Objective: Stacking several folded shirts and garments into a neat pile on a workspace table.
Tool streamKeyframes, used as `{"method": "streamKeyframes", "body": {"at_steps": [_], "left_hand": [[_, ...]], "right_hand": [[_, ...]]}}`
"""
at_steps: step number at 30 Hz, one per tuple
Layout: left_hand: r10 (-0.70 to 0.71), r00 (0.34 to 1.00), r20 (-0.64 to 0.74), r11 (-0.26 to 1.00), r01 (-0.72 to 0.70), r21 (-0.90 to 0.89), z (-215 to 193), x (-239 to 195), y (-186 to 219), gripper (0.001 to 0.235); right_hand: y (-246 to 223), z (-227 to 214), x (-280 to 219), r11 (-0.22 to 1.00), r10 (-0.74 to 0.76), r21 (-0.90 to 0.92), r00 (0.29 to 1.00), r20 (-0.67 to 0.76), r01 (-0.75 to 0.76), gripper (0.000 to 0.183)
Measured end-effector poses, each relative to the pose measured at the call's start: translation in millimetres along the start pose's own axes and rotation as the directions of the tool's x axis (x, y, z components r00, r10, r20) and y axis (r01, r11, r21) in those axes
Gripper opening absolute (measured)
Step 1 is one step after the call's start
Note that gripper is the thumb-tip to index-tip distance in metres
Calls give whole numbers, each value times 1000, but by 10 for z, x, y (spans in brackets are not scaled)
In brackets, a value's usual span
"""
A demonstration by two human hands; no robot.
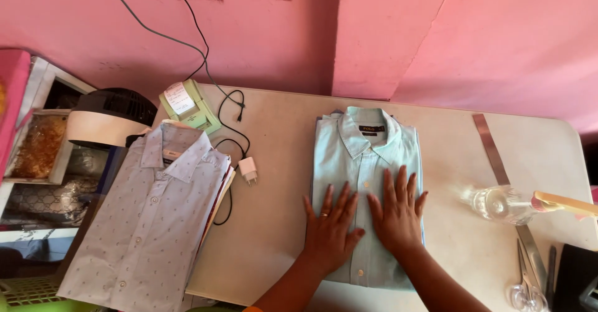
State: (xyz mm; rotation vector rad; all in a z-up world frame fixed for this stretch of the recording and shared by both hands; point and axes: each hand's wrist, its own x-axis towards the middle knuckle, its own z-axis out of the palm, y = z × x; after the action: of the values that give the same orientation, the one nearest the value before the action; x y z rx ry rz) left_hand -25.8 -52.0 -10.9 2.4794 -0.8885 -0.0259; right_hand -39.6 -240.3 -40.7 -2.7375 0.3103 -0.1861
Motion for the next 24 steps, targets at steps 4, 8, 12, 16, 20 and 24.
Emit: {"method": "streamKeyframes", "body": {"at_steps": [4, 8, 12, 16, 20, 24], "left_hand": [[-29, 988, -151, 987, 53, 154, 229, -93, -243, 74], [-100, 992, -73, 985, 109, 130, 260, -123, -314, 77], [-268, 963, 32, 959, 263, 106, 58, -342, -425, 86], [-315, 949, -22, 949, 315, 17, -155, -864, -692, 79], [-393, 882, -261, 912, 338, -232, -772, -1447, -762, 59], [-382, 589, -713, 853, 521, -27, -1378, -2057, -918, 46]], "right_hand": [[16, 25, -6, 1000, 30, 7, 999, 33, -31, 81], [49, 15, 16, 999, 27, -36, 996, 87, -24, 84], [-107, -262, -309, 983, -131, -127, 991, 29, 134, 92], [-146, -284, -738, 898, -396, -208, 918, 7, 388, 93], [-36, -135, -798, 905, -416, -117, 909, -30, 410, 92], [-120, -213, -752, 939, -334, -83, 943, -3, 332, 92]]}}
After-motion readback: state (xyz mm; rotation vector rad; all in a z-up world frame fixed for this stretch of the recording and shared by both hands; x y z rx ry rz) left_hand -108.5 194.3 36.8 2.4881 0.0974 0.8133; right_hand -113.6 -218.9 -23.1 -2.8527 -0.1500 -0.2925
